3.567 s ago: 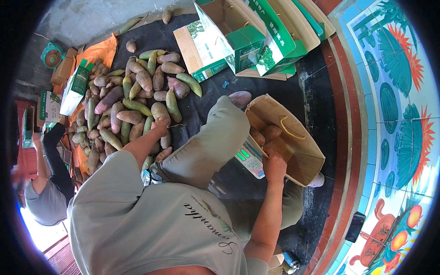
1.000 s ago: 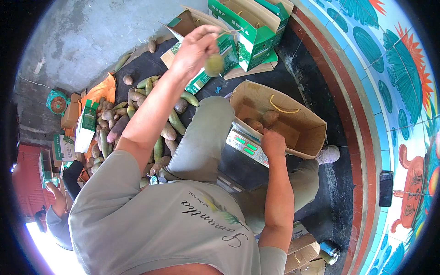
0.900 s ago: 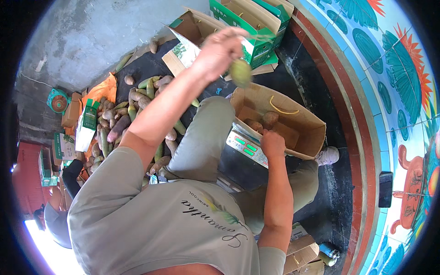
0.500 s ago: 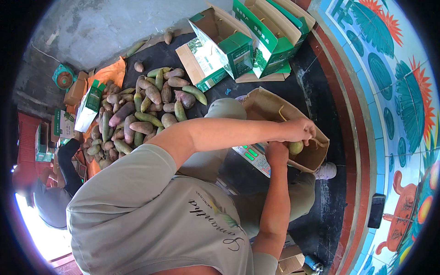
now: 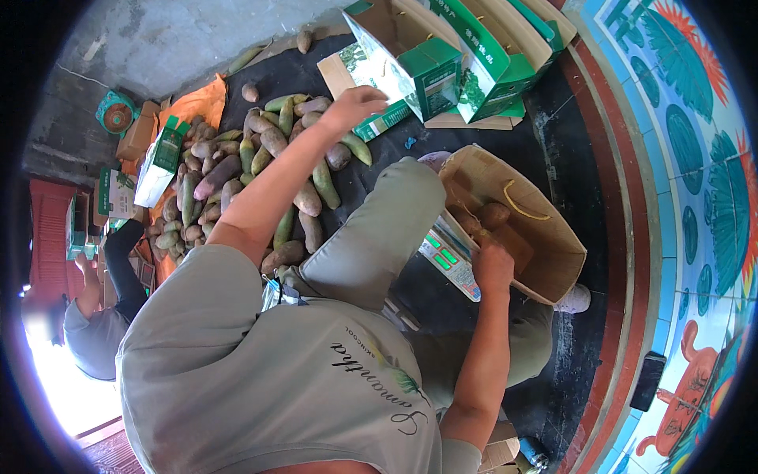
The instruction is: Sort sweet potatoes from a pile and place them into a paper bag while weighing them on a scale.
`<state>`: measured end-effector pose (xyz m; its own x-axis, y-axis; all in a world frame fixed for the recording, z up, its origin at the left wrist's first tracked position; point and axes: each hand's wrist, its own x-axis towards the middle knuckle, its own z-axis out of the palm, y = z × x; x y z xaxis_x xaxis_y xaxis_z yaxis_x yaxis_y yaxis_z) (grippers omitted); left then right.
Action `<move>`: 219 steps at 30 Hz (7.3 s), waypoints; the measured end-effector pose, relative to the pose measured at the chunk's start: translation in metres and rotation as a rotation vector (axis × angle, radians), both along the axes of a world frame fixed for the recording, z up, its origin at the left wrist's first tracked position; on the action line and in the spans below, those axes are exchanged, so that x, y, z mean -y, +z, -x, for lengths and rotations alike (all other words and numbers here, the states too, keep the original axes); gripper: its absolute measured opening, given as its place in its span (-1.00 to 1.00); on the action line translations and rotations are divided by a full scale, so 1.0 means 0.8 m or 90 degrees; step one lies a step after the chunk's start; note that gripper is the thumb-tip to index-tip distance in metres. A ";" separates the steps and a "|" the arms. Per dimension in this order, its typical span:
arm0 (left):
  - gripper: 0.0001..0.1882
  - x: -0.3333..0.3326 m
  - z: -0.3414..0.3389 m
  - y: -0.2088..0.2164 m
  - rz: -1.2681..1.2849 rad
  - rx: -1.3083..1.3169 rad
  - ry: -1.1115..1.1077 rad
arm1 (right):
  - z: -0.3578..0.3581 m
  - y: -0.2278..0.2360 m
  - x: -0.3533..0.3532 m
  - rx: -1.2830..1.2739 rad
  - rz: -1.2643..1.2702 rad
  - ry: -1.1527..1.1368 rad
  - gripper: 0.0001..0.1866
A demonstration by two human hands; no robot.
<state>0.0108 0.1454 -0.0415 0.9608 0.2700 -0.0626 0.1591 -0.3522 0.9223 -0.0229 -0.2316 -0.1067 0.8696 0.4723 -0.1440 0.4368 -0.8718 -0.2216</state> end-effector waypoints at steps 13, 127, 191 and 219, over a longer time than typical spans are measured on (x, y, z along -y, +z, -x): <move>-0.27 -0.126 0.220 -0.294 -0.276 -0.629 0.261 | 0.000 0.001 -0.002 0.000 -0.034 -0.012 -0.78; -0.31 0.353 -0.056 -0.063 -0.218 -0.016 -0.491 | 0.002 -0.006 -0.003 0.022 -0.023 -0.008 -0.73; -0.51 -0.047 0.440 -0.286 -0.531 -0.611 -0.647 | 0.004 0.001 -0.010 0.062 -0.008 -0.032 -0.66; -0.37 -0.090 0.286 -0.181 -0.580 -0.611 -0.355 | 0.000 0.003 -0.011 0.037 -0.042 -0.034 -0.75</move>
